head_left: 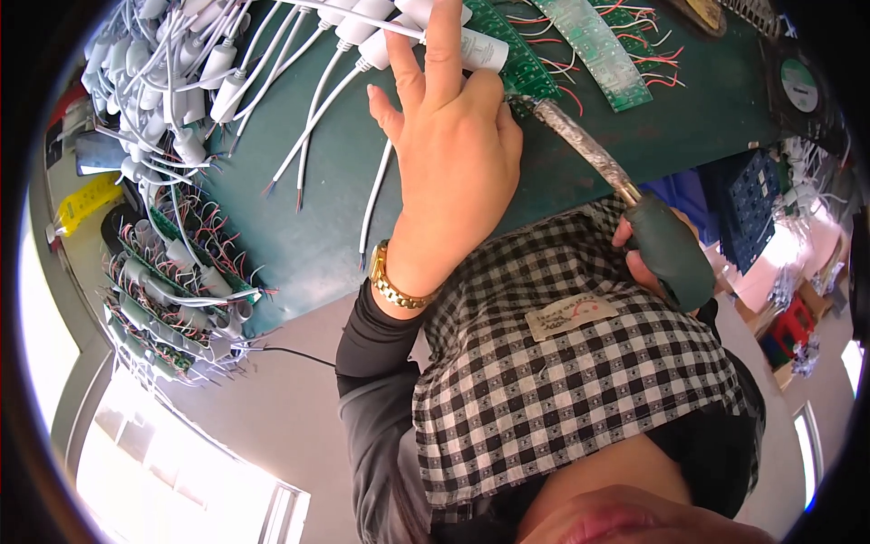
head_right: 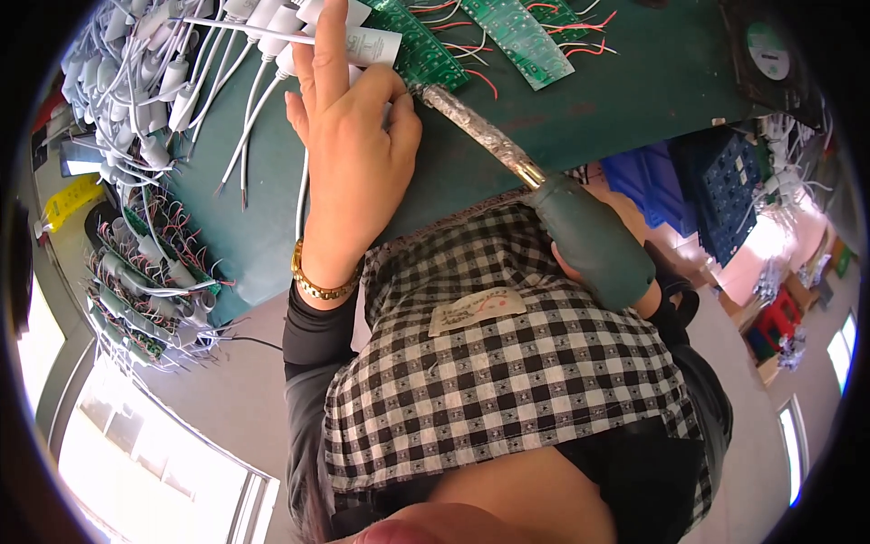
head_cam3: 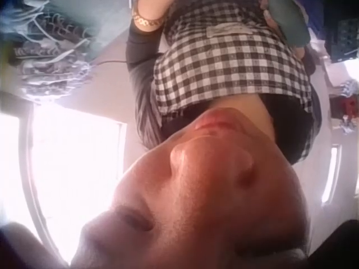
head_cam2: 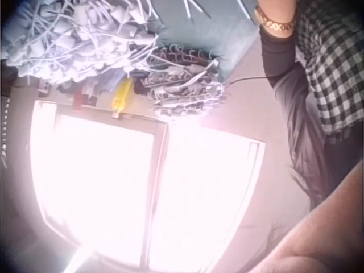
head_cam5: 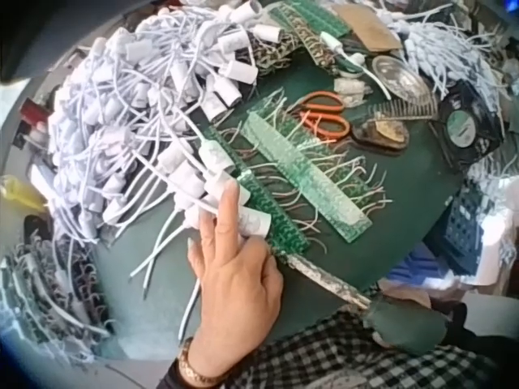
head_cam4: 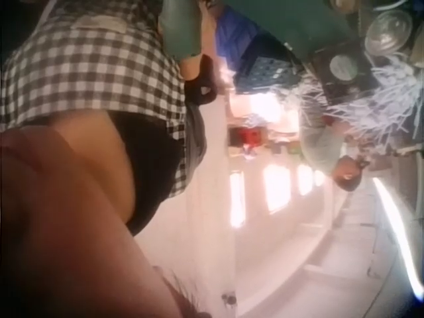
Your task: The person secures electronic components and wiring onto green circuit boards by applying hot glue with a hot glue gun.
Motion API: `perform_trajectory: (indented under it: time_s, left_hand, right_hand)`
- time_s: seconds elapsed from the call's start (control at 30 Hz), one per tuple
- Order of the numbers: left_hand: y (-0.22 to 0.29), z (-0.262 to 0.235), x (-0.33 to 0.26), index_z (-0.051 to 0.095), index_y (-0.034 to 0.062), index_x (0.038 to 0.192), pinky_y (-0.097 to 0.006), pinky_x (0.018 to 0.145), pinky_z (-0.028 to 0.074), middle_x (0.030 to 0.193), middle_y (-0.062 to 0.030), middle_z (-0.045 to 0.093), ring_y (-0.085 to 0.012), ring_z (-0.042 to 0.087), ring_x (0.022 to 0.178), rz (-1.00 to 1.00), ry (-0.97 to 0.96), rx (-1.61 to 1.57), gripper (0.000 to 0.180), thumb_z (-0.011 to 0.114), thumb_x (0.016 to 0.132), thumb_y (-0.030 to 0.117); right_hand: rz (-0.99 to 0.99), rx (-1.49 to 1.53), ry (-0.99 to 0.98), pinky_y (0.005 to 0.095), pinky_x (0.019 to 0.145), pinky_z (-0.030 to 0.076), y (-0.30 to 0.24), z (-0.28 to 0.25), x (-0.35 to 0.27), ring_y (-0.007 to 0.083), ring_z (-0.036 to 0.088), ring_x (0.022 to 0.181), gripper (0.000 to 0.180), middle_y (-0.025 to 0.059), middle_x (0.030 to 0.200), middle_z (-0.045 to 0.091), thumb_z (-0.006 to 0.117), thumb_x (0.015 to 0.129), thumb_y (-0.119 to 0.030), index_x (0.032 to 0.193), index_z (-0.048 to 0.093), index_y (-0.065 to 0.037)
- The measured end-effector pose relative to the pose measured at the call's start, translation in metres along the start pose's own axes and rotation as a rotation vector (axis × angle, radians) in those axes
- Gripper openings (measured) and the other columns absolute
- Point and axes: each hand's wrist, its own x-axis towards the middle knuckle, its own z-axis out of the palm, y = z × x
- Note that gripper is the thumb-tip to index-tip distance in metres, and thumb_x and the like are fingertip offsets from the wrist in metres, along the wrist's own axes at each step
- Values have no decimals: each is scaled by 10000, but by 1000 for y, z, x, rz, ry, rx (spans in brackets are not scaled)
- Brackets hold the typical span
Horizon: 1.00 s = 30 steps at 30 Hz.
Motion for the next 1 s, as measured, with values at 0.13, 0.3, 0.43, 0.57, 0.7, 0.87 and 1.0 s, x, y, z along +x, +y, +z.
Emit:
perform_trajectory:
  time_s: [0.13,0.3,0.43,0.57,0.7,0.87,1.0]
  left_hand:
    - [-1,3,-1,568,-33,789,-604,930,283,1478,-230,245,-535,325,1236,40,33,30,65,568,738,7]
    - [-4,2,-2,566,-40,790,-563,954,299,1475,-237,249,-528,341,1228,62,35,-18,64,561,742,3]
    - [-4,3,-1,564,-43,785,-537,976,307,1469,-244,255,-514,354,1226,82,64,-10,58,559,743,-3]
    - [-2,3,0,562,-47,782,-527,974,314,1468,-247,255,-500,360,1228,94,71,-56,56,557,741,-8]
    - [-4,3,0,561,-49,771,-523,960,322,1469,-251,250,-493,362,1234,97,61,-49,53,563,731,-14]
    - [-6,4,-1,555,-48,753,-557,924,321,1475,-253,235,-498,364,1231,119,68,-5,48,575,726,-13]
    - [-7,5,-1,551,-49,752,-596,905,310,1484,-247,222,-515,357,1230,105,52,19,56,578,735,-3]
  right_hand:
    - [141,585,43,307,761,446,-30,-8,9,180,544,812,326,110,907,561,506,844,-136,1113,487,47]
    - [118,599,33,306,772,445,-49,-21,22,184,536,830,450,132,932,548,507,893,-170,1254,408,80]
    - [137,562,-37,309,761,451,-31,-12,12,181,533,830,450,144,941,545,512,890,-161,1262,405,70]
    - [13,779,170,302,741,449,-6,25,-3,174,524,815,436,132,947,530,541,874,-191,1221,434,51]
    - [150,962,258,290,737,436,-18,27,-1,163,511,797,317,106,933,508,539,864,-189,1089,485,28]
    - [199,974,208,280,725,418,-15,25,-1,146,503,798,281,85,916,498,532,852,-196,1039,491,11]
    - [246,942,182,269,711,404,-22,19,1,133,502,797,316,73,915,498,547,841,-221,1046,495,13]
